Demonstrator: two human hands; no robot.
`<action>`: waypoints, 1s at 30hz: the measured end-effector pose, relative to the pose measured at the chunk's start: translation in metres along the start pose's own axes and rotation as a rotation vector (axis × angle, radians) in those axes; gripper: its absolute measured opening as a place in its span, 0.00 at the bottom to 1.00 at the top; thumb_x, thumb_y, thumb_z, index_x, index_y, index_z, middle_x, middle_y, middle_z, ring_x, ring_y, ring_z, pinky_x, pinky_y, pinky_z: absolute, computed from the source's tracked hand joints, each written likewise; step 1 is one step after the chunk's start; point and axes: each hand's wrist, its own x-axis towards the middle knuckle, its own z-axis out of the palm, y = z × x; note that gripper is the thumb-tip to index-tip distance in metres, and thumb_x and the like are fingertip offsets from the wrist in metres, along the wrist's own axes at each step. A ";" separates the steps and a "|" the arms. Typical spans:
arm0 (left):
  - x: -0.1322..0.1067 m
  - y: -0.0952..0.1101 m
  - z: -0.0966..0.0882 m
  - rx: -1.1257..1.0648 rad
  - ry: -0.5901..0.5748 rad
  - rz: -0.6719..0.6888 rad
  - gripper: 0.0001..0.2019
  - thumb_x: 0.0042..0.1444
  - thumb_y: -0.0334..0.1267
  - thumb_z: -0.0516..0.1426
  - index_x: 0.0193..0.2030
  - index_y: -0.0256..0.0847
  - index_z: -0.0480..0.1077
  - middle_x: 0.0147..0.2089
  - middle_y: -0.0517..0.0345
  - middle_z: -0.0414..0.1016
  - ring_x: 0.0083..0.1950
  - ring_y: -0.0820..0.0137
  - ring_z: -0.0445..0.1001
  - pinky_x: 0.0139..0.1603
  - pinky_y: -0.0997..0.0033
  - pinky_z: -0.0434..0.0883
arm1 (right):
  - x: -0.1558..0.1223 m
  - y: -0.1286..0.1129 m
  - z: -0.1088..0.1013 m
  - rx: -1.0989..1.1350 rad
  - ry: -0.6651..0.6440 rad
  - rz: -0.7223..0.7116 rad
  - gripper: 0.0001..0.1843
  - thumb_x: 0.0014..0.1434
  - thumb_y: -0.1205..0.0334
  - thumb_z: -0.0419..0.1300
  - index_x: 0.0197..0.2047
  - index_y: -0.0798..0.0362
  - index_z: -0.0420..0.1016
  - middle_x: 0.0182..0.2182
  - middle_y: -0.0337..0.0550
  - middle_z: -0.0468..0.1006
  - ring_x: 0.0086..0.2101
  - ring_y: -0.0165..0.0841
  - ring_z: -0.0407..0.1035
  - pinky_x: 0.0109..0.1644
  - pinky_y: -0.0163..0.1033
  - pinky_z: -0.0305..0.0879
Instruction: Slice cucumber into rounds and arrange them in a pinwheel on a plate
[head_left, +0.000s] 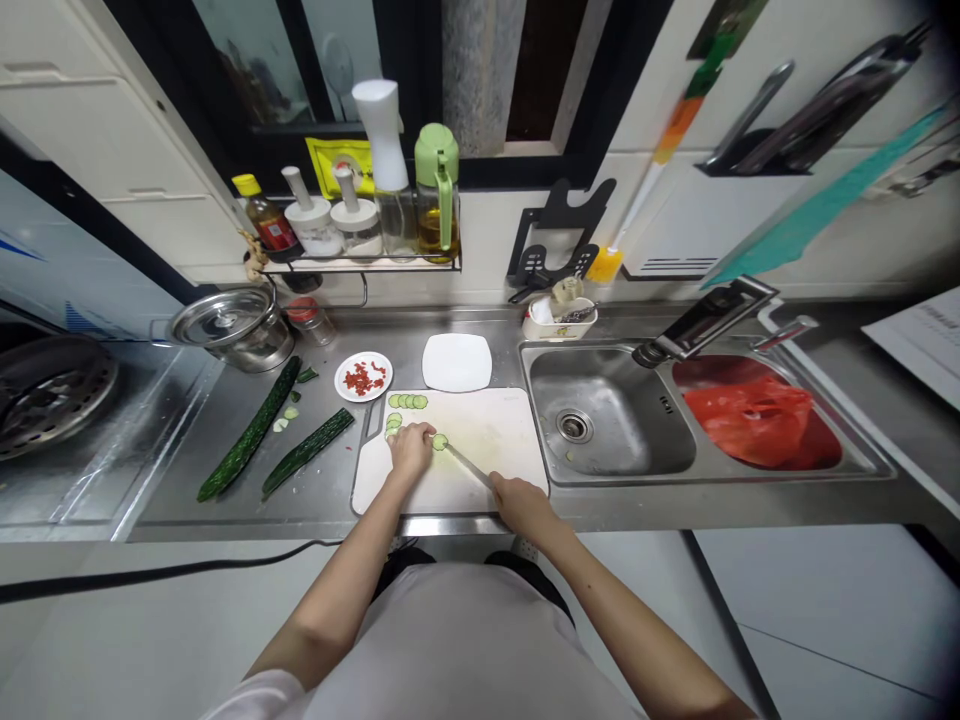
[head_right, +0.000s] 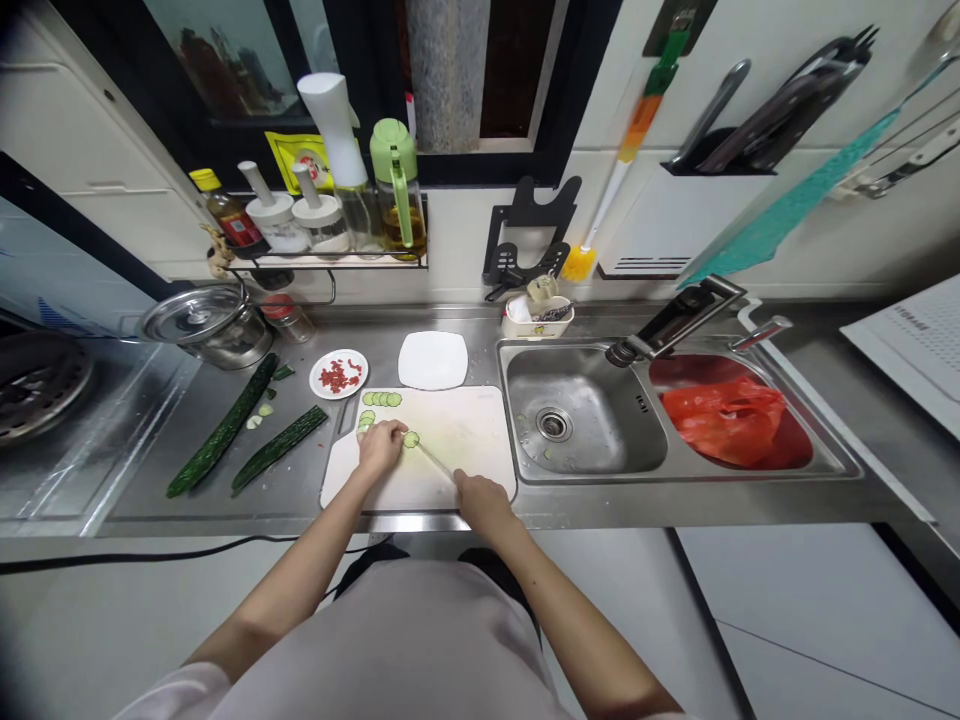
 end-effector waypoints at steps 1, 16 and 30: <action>0.000 0.000 0.000 -0.004 0.002 0.001 0.14 0.58 0.33 0.50 0.43 0.48 0.76 0.49 0.54 0.77 0.53 0.59 0.69 0.52 0.57 0.58 | 0.001 0.000 0.000 -0.003 -0.001 0.000 0.15 0.64 0.67 0.43 0.49 0.52 0.66 0.37 0.52 0.78 0.40 0.40 0.73 0.37 0.38 0.59; -0.001 -0.003 0.006 -0.016 0.041 0.021 0.14 0.59 0.34 0.50 0.41 0.49 0.76 0.47 0.55 0.77 0.52 0.59 0.69 0.52 0.57 0.58 | 0.006 -0.007 0.000 -0.001 -0.062 -0.005 0.17 0.61 0.72 0.44 0.52 0.54 0.63 0.39 0.54 0.77 0.42 0.41 0.74 0.39 0.39 0.63; -0.002 0.001 0.003 -0.018 0.006 -0.020 0.14 0.59 0.34 0.50 0.43 0.48 0.76 0.49 0.54 0.77 0.54 0.59 0.68 0.54 0.57 0.58 | 0.020 -0.015 -0.003 -0.022 -0.003 -0.057 0.16 0.62 0.72 0.44 0.51 0.55 0.63 0.39 0.55 0.77 0.42 0.41 0.74 0.39 0.41 0.65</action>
